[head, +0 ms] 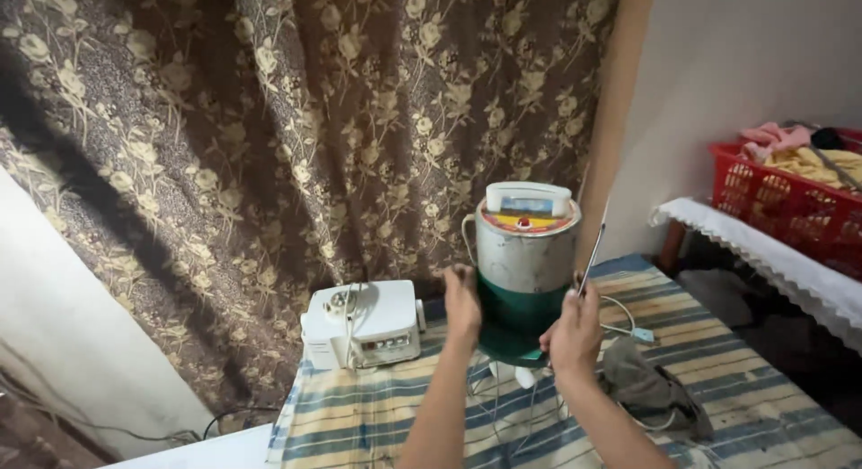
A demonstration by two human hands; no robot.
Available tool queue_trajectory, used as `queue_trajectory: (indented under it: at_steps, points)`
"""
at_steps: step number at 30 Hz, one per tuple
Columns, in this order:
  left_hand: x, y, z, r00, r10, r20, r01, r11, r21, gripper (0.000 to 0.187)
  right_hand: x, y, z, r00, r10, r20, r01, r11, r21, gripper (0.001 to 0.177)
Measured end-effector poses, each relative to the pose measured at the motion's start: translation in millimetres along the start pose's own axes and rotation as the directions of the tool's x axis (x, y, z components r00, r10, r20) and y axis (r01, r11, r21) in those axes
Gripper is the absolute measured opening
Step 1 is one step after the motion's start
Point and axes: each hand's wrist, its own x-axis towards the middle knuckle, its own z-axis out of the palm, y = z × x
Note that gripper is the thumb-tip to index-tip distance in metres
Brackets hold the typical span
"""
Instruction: Repairing and adjusting a blender-like appliance and associated electrical wiring.
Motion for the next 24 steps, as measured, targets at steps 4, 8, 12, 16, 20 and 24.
queue_trajectory:
  at_steps: [4, 8, 12, 16, 20, 24]
  points:
    - [-23.7, 8.6, 1.5, 0.987, 0.157, -0.023, -0.149, 0.966, 0.21, 0.026, 13.1, 16.1, -4.1, 1.0, -0.002, -0.024, 0.0, 0.997, -0.081, 0.046]
    - [-45.0, 20.6, -0.5, 0.97, 0.212, -0.118, -0.168, 0.938, 0.303, 0.025, 37.9, 23.4, -12.3, 0.999, -0.009, 0.039, 0.013, 0.995, -0.099, 0.042]
    - [-75.5, 35.8, -9.4, 0.934, 0.315, -0.172, -0.237, 0.902, 0.361, 0.022, 72.9, 30.8, -24.2, 0.989, 0.088, 0.12, -0.067, 0.983, -0.171, 0.037]
    - [-90.2, 39.8, -22.8, 0.901, 0.367, -0.23, -0.26, 0.883, 0.39, 0.017, 61.6, 14.1, -20.5, 0.994, 0.081, 0.078, -0.054, 0.952, -0.301, 0.033]
    - [-76.5, 45.5, -37.9, 0.861, 0.377, -0.342, -0.314, 0.922, 0.228, 0.017, 27.3, 10.6, -10.7, 0.986, -0.104, -0.133, 0.072, 0.971, -0.227, 0.032]
    - [-41.3, 8.9, -47.3, 0.885, 0.465, -0.025, -0.464, 0.878, -0.115, 0.019, -43.3, -34.2, 8.1, 0.984, -0.061, -0.167, 0.011, 0.958, -0.288, 0.038]
